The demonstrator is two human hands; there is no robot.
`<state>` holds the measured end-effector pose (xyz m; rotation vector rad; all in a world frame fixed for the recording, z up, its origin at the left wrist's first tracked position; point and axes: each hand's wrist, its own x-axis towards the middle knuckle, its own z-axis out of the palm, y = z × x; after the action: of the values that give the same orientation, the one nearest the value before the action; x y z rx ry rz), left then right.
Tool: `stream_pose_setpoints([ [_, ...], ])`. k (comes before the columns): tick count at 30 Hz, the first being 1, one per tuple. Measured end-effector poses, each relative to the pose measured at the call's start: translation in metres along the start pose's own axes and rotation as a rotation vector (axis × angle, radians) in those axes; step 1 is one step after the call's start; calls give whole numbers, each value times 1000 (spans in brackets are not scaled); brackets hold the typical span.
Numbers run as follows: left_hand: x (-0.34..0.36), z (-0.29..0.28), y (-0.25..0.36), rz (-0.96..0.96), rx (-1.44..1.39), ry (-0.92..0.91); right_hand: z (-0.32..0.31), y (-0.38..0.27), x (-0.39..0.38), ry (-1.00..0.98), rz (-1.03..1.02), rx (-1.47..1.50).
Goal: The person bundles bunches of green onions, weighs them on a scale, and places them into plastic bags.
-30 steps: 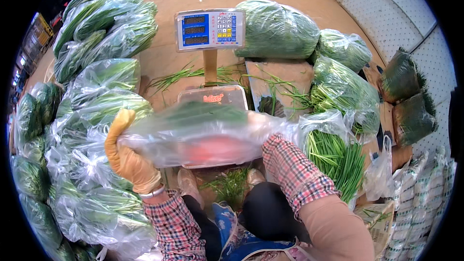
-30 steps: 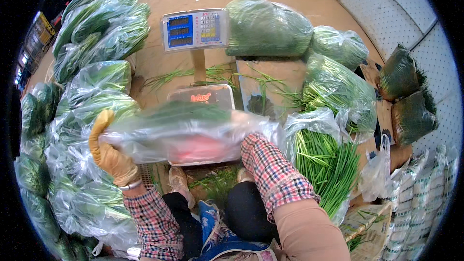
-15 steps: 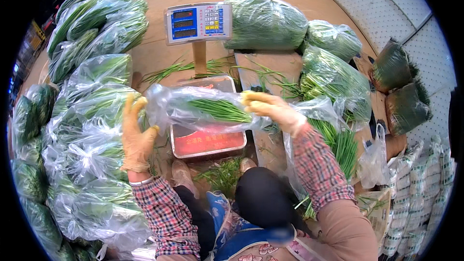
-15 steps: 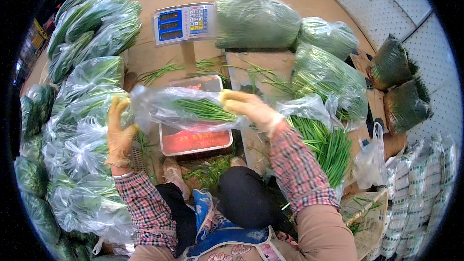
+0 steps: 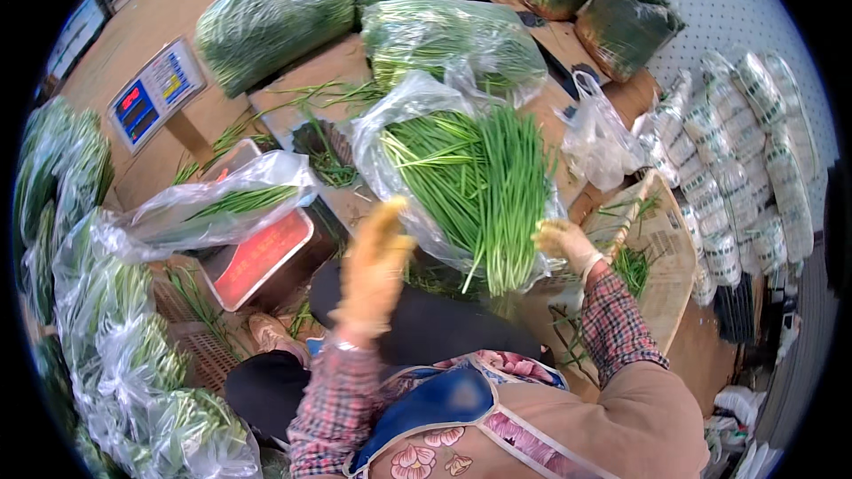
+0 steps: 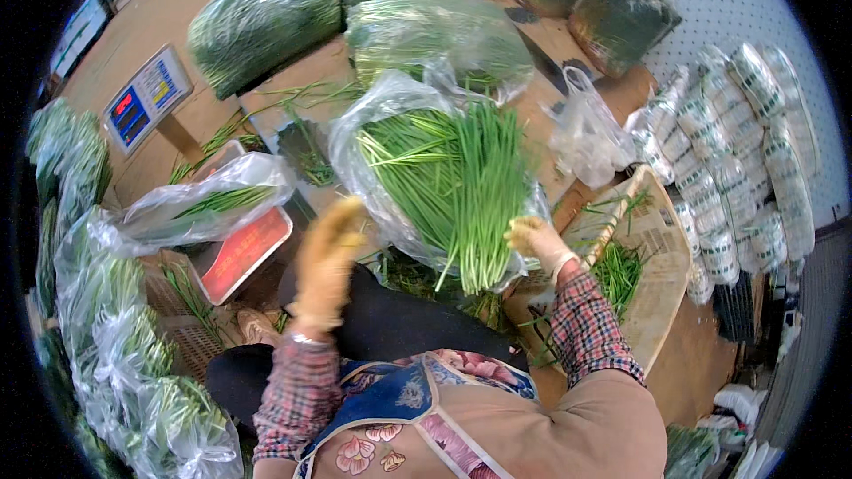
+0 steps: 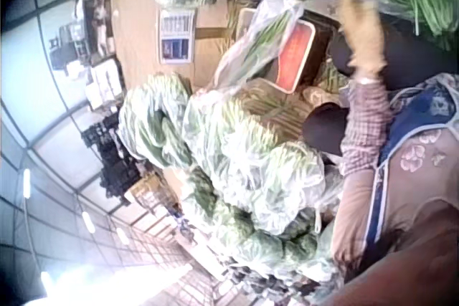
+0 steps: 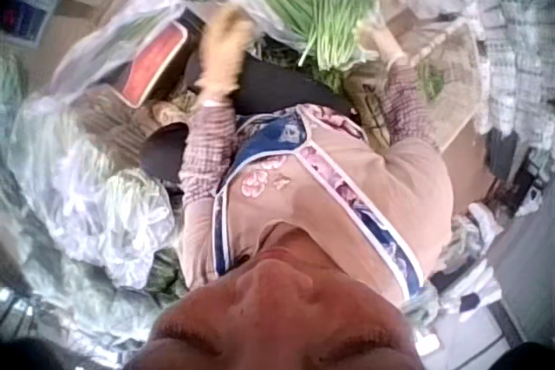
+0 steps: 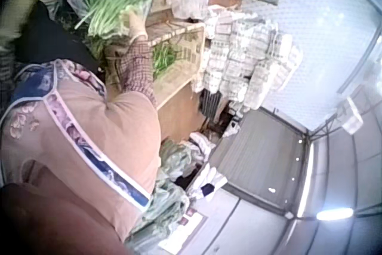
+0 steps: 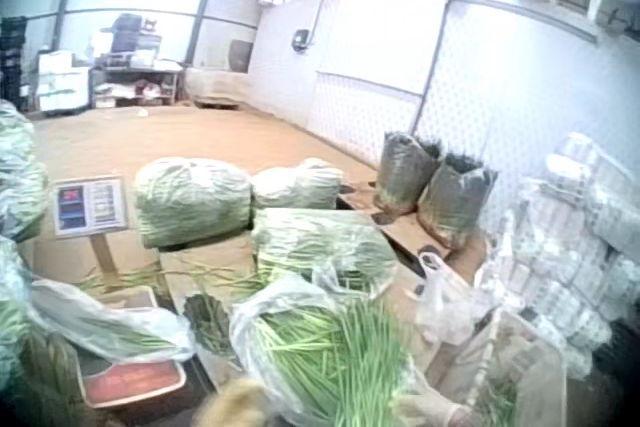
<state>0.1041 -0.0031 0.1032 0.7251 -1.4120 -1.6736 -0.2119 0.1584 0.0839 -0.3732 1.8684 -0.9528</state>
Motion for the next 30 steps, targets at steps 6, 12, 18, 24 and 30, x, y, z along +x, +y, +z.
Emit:
stream_pose_setpoints([
  [6, 5, 113, -87, -659, -134, -236, 17, 64, -12, 156, -29, -236],
  [12, 2, 88, -200, -27, 1006, -870, 63, 87, 3, 165, -2, -310],
  [18, 13, 85, -212, -611, 354, -664, 75, 107, 22, 61, -156, 316],
  [24, 27, 110, -156, -1185, -195, -269, 17, 99, 8, -351, -95, 975],
  [30, 24, 102, -147, -1145, -420, -367, 42, 86, -2, -275, -55, 911],
])
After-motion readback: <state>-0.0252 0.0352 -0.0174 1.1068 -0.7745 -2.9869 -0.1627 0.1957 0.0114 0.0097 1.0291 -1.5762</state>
